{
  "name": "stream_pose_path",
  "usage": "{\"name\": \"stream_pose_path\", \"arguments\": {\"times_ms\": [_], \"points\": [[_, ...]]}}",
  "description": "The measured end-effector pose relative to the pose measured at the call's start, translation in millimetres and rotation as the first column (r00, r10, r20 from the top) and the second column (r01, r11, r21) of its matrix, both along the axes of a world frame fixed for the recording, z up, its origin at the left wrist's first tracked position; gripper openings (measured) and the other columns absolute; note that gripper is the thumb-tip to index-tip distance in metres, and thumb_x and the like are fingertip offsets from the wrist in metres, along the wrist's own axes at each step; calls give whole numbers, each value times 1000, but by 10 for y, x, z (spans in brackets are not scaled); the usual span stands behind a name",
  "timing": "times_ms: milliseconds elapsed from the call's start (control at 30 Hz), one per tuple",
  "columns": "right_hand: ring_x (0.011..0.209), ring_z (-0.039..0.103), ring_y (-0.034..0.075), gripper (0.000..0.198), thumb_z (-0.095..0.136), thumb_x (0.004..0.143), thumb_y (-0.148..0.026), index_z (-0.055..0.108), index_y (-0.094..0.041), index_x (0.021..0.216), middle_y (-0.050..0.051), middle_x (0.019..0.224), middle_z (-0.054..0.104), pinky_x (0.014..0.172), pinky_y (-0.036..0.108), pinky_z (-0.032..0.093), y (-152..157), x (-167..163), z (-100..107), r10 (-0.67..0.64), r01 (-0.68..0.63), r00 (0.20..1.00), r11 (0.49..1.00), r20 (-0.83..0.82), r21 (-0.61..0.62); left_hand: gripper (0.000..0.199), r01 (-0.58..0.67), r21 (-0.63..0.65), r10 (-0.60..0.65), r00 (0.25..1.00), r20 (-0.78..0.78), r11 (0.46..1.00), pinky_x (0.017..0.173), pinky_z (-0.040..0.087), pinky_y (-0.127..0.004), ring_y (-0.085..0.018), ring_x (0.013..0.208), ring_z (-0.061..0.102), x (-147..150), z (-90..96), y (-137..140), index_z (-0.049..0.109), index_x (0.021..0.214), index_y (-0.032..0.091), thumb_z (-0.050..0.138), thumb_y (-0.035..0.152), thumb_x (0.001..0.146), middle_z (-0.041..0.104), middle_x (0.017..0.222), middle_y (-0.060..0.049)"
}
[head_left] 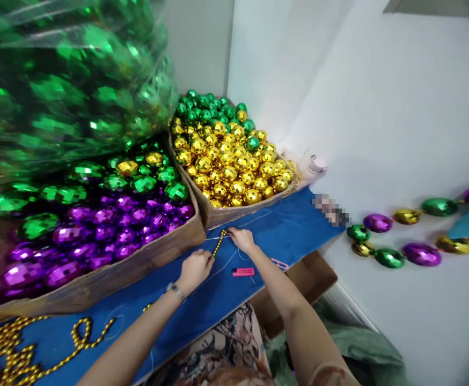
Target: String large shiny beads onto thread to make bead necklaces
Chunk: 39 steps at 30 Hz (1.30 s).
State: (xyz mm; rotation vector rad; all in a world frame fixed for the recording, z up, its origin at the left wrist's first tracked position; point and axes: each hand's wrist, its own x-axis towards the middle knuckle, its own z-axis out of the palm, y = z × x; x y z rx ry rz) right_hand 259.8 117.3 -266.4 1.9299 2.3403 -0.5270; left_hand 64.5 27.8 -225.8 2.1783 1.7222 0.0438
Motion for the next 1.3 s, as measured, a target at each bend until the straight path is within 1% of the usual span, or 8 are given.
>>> {"name": "stream_pose_path", "arguments": {"times_ms": [167, 267, 433, 800, 900, 1000, 1200, 1300], "points": [[96, 64, 17, 28, 46, 99, -38, 61, -21, 114, 5, 110, 67, 85, 33, 51, 23, 116, -28, 47, -45, 998, 998, -33, 50, 28, -68, 66, 71, 997, -39, 996, 70, 49, -33, -26, 98, 59, 468, -363, 368, 62, 106, 14, 45, 32, 94, 60, 105, -14], [99, 65, 15, 28, 38, 101, -39, 62, -30, 114, 1, 111, 70, 82, 23, 46, 3, 292, 13, 36, -31, 998, 994, -50, 104, 26, -57, 96, 62, 997, -44, 994, 70, 49, -33, -27, 100, 56, 503, -469, 393, 63, 103, 15, 42, 28, 94, 60, 105, -13], [100, 65, 14, 30, 38, 100, -40, 63, -30, 113, -1, 112, 70, 77, 19, 43, -10, 565, 96, 14, -2, 997, 986, -69, 166, 28, -62, 146, 68, 997, -41, 987, 77, 47, -35, -27, 99, 54, 446, -487, 365, 61, 103, 17, 36, 25, 96, 61, 99, -12], [96, 66, 17, 35, 31, 101, -35, 57, -30, 124, 6, 113, 68, 72, 23, 45, 138, 865, 324, -139, 117, 987, 968, 85, 220, 25, -104, 155, 99, 994, 43, 982, 73, 48, -31, -23, 95, 62, 536, -252, 564, 57, 113, 19, 41, 23, 95, 62, 109, -10], [90, 67, 19, 35, 35, 100, -33, 54, -29, 129, 9, 104, 69, 70, 25, 46, 124, 892, 431, -98, 69, 986, 975, 132, 212, 31, -91, 147, 79, 994, 81, 985, 73, 50, -30, -23, 96, 64, 547, -165, 543, 55, 121, 20, 49, 24, 91, 60, 118, -11], [86, 68, 21, 39, 43, 97, -32, 48, -29, 136, 10, 98, 70, 69, 26, 47, 0, 887, 529, 12, -38, 991, 979, 132, 201, 27, -43, 140, 25, 991, 129, 989, 74, 50, -29, -22, 95, 66, 438, -55, 381, 61, 115, 21, 52, 27, 90, 64, 113, -8], [95, 67, 20, 39, 43, 98, -34, 50, -23, 134, 10, 109, 68, 80, 27, 50, -419, 735, 808, 225, -218, 974, 945, 0, 245, 22, 14, 151, -48, 973, 225, 988, 78, 50, -27, -19, 91, 67, 45, 282, -60, 68, 103, 22, 50, 29, 92, 70, 100, -5], [99, 64, 17, 35, 36, 100, -38, 56, -20, 123, 8, 110, 67, 85, 26, 48, -636, 548, 1025, 268, -183, 919, 940, -289, 289, 22, 19, 212, -95, 929, 358, 977, 78, 50, -27, -18, 88, 67, -96, 566, -110, 68, 99, 22, 48, 30, 93, 71, 95, -4]]}}
